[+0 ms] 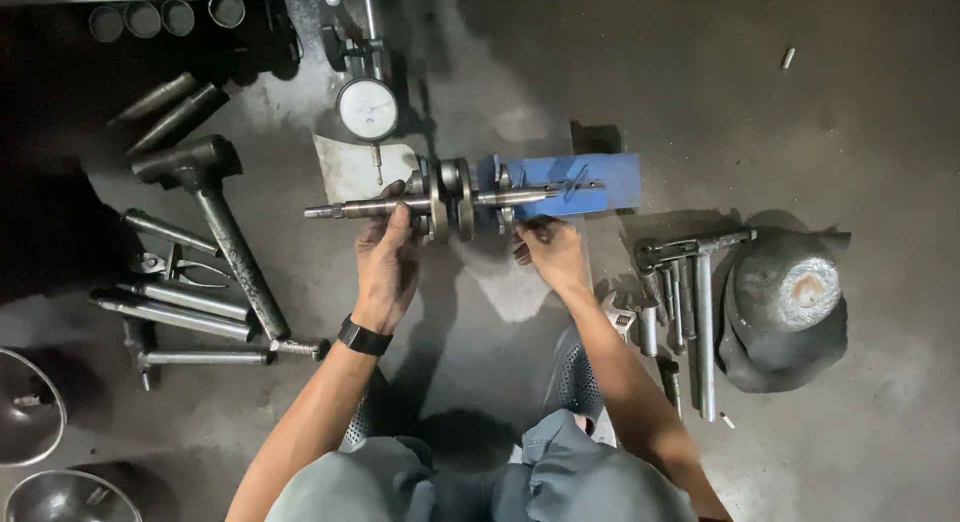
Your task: The person handles a shaft assembly with a rotor, places it on a blue block, and rotates it under a dial indicator mounted on a magnetic base to measure runout. They reposition the assembly, tap a component with a hammer, adjust the indicator, and repeatedly spin the shaft while checking the gauge.
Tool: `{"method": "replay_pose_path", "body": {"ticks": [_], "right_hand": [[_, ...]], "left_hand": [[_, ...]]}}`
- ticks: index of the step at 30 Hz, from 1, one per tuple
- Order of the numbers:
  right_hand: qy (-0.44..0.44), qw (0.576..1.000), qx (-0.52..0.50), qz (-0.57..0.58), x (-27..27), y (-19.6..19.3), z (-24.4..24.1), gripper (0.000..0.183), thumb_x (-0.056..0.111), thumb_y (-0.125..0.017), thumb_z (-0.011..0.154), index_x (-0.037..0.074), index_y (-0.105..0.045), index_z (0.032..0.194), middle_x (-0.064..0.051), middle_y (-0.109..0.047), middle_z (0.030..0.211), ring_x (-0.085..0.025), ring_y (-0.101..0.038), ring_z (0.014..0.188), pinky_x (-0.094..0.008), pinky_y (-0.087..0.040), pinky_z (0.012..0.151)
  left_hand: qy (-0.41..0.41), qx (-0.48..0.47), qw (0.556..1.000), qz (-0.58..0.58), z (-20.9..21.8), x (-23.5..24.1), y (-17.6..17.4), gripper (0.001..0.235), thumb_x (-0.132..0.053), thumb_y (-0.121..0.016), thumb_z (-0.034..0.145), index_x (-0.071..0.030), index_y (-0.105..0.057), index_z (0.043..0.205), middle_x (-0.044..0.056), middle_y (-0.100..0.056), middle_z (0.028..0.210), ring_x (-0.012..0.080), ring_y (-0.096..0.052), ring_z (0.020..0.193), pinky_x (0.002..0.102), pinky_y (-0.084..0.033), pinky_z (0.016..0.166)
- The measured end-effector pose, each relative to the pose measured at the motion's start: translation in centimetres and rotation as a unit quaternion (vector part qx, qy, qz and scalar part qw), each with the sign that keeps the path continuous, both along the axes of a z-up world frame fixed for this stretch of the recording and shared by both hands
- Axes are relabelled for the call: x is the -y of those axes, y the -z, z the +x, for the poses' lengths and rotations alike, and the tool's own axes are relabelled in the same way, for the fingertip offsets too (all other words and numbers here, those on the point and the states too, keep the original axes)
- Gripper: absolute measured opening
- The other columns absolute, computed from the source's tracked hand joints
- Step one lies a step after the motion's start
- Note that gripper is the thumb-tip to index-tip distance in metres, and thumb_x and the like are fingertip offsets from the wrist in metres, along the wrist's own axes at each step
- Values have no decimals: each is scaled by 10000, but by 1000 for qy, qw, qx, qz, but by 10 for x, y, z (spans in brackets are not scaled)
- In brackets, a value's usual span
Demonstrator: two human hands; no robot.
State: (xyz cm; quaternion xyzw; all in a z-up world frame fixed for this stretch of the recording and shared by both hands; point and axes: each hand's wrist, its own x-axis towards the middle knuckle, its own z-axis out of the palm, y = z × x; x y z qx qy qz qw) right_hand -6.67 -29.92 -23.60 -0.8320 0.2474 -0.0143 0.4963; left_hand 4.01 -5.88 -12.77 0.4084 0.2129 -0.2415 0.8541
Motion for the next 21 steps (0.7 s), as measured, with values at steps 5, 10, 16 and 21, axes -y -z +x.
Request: {"method": "replay_pose_path", "body": {"ticks": [5,10,16,21], "right_hand": [[75,990,67,-97,-8,-30,31,192,72,-783,894,3,-683,1042,-136,-763,868,-211,-751,721,-332,-587,677],[-111,960,136,-220,0,31,39,353,8,-769,649,12,-677,990,-179,-695,977,-423,-644,962,-497,-540,869],[-132,923,62,-357,-6,-27,63,454,-28,-715,563,66,-718,1007,-161,-623,1230,-422,-589,1109,-572,-475,923],[75,963,102,-236,34,-23,42,418,2,-684,807,-19,-644,1223,-226,-623,1223,-386,-622,1105,-448,-536,948]], "left_hand": [[12,-4,1000,20,2,1,-5,495,-197,-736,960,-67,-593,1416,11,-674,1201,113,-601,1058,299,-493,961],[2,-2,1000,8,3,6,-15,387,-214,-702,957,-91,-643,1319,-3,-697,1173,109,-638,1052,307,-516,948],[-18,-2,1000,4,-2,2,2,252,-204,-701,1026,-35,-669,1209,49,-698,1116,150,-640,972,325,-524,872],[-19,10,1000,-18,1,9,-9,248,-226,-703,980,-57,-684,1162,25,-708,1099,138,-647,974,320,-521,874]]}}
